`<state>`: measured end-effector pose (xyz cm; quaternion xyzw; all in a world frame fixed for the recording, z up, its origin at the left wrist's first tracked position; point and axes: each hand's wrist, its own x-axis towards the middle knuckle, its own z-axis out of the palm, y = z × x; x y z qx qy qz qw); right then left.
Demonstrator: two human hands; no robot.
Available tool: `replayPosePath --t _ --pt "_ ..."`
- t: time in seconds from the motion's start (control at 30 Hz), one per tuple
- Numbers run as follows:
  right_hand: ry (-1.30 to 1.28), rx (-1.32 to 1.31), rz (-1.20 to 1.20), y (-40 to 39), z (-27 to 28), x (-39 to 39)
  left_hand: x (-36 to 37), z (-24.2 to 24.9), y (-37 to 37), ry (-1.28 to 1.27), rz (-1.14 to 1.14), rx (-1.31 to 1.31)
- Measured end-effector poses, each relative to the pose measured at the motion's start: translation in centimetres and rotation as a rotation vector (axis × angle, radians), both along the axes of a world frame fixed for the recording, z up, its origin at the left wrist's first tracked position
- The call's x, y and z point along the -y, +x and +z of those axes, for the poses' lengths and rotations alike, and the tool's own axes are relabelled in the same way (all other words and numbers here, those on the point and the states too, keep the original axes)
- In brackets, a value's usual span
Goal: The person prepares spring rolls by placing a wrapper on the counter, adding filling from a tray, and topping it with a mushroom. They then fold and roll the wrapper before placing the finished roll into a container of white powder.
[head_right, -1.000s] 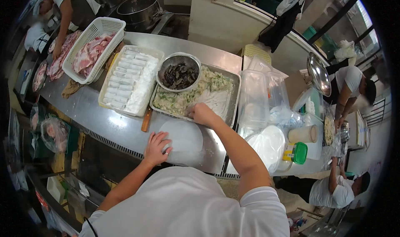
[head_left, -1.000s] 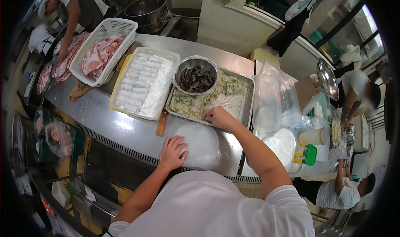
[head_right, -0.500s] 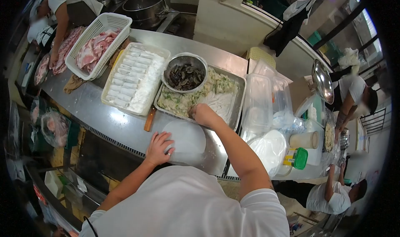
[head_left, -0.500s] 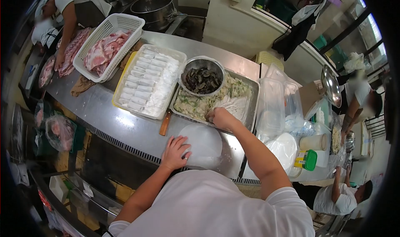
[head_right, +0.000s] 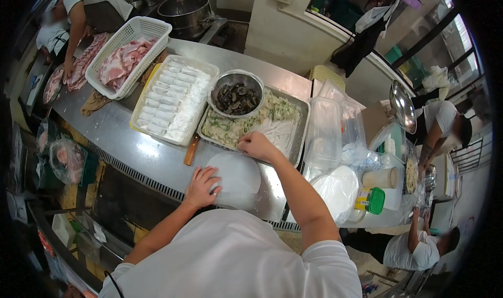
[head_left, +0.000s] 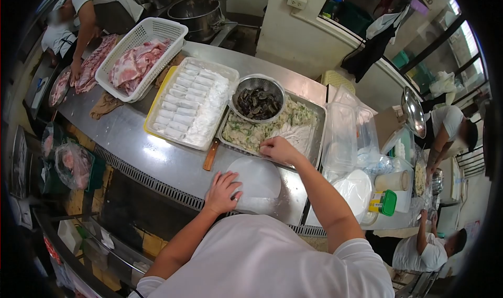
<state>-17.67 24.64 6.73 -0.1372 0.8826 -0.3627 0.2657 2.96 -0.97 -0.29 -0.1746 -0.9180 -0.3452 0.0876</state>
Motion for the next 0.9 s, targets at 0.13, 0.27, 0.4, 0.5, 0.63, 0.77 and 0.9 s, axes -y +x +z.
replayPosePath --t 0.13,0.27,0.4,0.5,0.63,0.77,0.9 --pt "0.063 -0.199 0.059 1.3 -0.9 1.5 0.0 -0.2 0.1 0.01 -0.004 0.002" --pt "-0.08 0.079 -0.012 1.0 2.8 1.2 0.0 0.0 0.1 0.008 0.002 -0.009" --pt "-0.148 0.175 -0.165 0.9 3.8 0.7 0.0 -0.2 0.2 0.051 0.033 -0.017" --pt "-0.014 -0.046 -0.085 1.2 2.6 1.1 0.1 -0.7 0.1 0.053 0.022 -0.031" --pt "0.115 -0.327 0.157 1.6 -0.5 1.9 0.2 -0.4 0.1 0.058 0.045 -0.026" --pt "-0.062 0.162 -0.032 2.6 4.2 1.7 0.8 -0.4 0.5 0.03 0.066 0.017" --pt "-0.294 0.38 -0.125 5.5 4.3 1.1 1.6 -0.6 0.4 0.068 0.032 0.053"
